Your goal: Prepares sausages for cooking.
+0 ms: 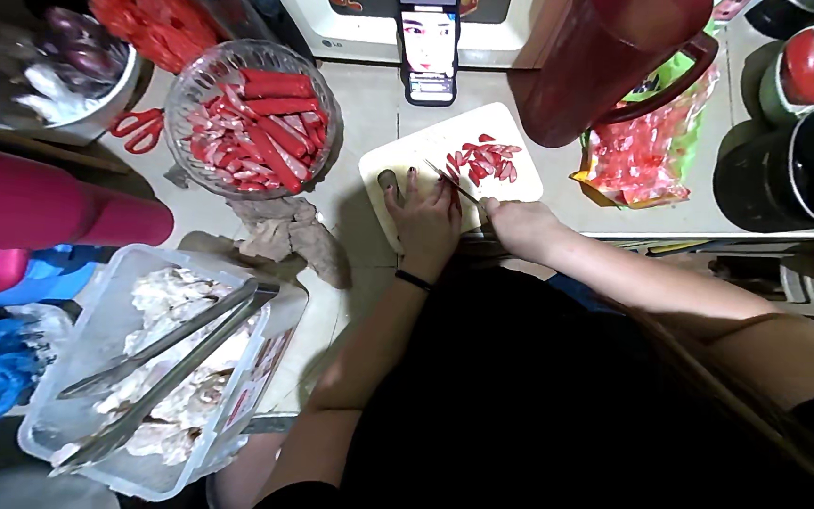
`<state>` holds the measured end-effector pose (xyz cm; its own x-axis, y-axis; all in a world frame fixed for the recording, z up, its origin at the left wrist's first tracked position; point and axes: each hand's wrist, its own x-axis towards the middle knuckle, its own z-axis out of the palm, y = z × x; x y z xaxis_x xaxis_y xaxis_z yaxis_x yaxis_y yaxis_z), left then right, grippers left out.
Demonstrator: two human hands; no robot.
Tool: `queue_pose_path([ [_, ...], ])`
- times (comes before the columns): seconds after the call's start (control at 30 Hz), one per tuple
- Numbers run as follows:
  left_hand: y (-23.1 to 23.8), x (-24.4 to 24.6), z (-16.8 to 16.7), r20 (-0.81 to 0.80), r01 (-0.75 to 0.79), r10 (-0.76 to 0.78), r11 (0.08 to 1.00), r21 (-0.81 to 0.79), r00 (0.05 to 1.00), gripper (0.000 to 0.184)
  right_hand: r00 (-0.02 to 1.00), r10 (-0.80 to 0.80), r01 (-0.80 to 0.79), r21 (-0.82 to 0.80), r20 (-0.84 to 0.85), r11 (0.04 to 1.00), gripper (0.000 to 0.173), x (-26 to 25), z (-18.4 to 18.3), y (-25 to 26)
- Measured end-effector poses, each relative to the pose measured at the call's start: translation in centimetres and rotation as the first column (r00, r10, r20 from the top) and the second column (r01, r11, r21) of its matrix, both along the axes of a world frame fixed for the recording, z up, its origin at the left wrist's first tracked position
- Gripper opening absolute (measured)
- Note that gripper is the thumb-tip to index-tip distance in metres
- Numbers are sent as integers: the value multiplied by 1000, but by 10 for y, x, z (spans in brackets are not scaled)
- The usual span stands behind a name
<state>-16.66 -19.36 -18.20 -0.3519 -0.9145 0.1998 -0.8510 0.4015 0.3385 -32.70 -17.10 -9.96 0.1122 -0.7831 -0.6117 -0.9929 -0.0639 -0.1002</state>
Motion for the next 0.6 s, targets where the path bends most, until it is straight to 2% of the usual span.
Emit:
queue_pose_path([
  [0.2,0,0,2,10,-10,10,1000,17,1000,37,1000,-10,10,-43,-1,999,21,4,-14,-7],
  [0.3,1,0,2,22,-20,20,1000,6,1000,36,1000,-6,5,-35,-9,999,26,-1,-15,0],
  [0.6,6,-3,3,23,-42,42,998,-38,999,32,997,10,-8,33,-72,999,31,0,5,10],
])
